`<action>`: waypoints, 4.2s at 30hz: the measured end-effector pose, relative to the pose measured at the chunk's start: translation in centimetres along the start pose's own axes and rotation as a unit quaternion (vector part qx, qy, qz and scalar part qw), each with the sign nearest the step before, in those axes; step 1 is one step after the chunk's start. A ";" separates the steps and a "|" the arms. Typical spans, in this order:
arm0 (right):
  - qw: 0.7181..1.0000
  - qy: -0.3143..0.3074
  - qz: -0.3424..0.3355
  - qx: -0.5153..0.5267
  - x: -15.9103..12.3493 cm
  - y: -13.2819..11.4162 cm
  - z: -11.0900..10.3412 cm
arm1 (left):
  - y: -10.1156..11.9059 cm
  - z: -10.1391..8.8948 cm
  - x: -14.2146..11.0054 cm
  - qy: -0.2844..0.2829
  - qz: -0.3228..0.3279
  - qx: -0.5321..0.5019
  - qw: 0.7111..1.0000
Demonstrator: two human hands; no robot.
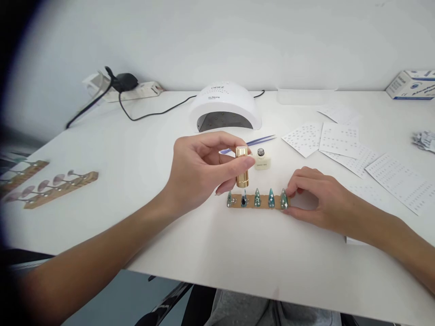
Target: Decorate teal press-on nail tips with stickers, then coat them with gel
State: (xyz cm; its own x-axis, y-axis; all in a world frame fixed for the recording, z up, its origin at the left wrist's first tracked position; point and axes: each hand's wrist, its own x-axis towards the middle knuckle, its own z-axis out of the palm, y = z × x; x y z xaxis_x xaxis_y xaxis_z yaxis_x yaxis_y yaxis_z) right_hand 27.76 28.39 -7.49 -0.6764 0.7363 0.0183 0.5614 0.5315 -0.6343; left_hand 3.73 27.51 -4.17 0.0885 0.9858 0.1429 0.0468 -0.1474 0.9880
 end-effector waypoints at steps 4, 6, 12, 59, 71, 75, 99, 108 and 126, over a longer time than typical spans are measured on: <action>1.000 0.004 -0.005 -0.001 0.0 -0.1 0.0 | -0.2 0.0 0.0 -0.023 -0.022 -0.014 0.999; 1.000 0.007 -0.006 -0.005 0.0 -0.1 0.0 | -0.3 0.1 0.0 -0.033 -0.029 -0.020 0.999; 1.000 0.003 -0.014 -0.005 0.0 0.0 -0.1 | -0.6 0.0 -0.1 -0.057 -0.019 -0.023 0.998; 1.000 0.006 0.005 -0.012 0.0 -0.2 0.0 | -0.7 -0.1 0.1 -0.005 0.059 0.013 0.998; 1.000 0.001 0.003 -0.013 -0.1 0.0 0.0 | -0.5 -0.2 0.1 0.014 0.075 0.021 0.997; 1.000 0.002 0.000 -0.010 -0.1 0.0 0.0 | -0.2 -0.3 0.2 0.021 0.075 0.018 0.997; 1.000 0.005 -0.001 -0.012 -0.1 -0.2 0.0 | -0.1 -0.2 0.0 -0.073 -0.009 -0.045 0.996; 1.000 0.006 -0.009 -0.018 -0.2 0.0 -0.1 | -0.4 -0.1 0.0 -0.078 0.005 -0.035 0.996; 1.000 0.006 -0.016 -0.021 0.0 0.0 0.0 | -0.7 -0.1 0.2 -0.040 0.062 -0.008 0.997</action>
State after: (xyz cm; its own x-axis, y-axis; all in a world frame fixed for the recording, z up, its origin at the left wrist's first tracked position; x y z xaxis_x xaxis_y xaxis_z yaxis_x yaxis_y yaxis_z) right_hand 27.79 28.39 -7.49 -0.6888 0.7233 0.0486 0.5587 0.5724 -0.6002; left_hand 3.62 27.86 -4.84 0.1722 0.9503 0.2595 0.0155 -0.2660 0.9639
